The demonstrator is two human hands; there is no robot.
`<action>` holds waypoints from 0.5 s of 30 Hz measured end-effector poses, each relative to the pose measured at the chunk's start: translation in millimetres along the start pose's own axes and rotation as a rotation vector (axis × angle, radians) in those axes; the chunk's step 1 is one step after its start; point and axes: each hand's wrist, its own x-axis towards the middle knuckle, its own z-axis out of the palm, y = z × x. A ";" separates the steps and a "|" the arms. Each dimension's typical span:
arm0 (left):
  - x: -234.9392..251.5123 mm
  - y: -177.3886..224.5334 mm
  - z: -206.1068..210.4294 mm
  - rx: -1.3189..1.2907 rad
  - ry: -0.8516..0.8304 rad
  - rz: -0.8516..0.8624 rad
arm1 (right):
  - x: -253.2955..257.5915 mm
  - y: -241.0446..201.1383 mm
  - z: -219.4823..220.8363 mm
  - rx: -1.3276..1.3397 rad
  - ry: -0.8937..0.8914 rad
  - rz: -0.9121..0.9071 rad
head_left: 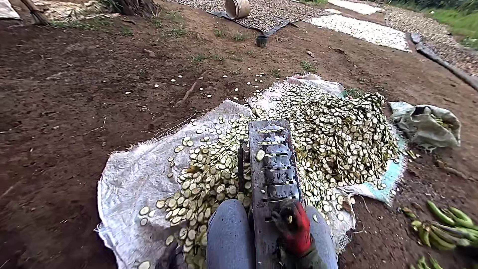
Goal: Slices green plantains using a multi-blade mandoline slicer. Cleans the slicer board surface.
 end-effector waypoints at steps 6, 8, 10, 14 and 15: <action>7.9 7.1 15.5 0.003 0.042 -0.038 | 86.7 26.1 32.3 -0.073 -0.146 -0.083; 2.8 20.2 19.7 -0.020 0.063 -0.030 | 161.8 52.5 56.0 -0.145 -0.249 -0.016; -2.7 32.6 17.6 -0.020 0.085 -0.025 | 206.2 64.1 72.2 -0.235 -0.279 -0.018; -7.2 25.8 4.6 0.039 0.077 0.006 | 150.7 30.8 56.2 -0.163 -0.208 0.064; -7.9 17.0 1.3 0.047 0.064 0.009 | 110.2 24.1 45.3 -0.120 -0.132 0.071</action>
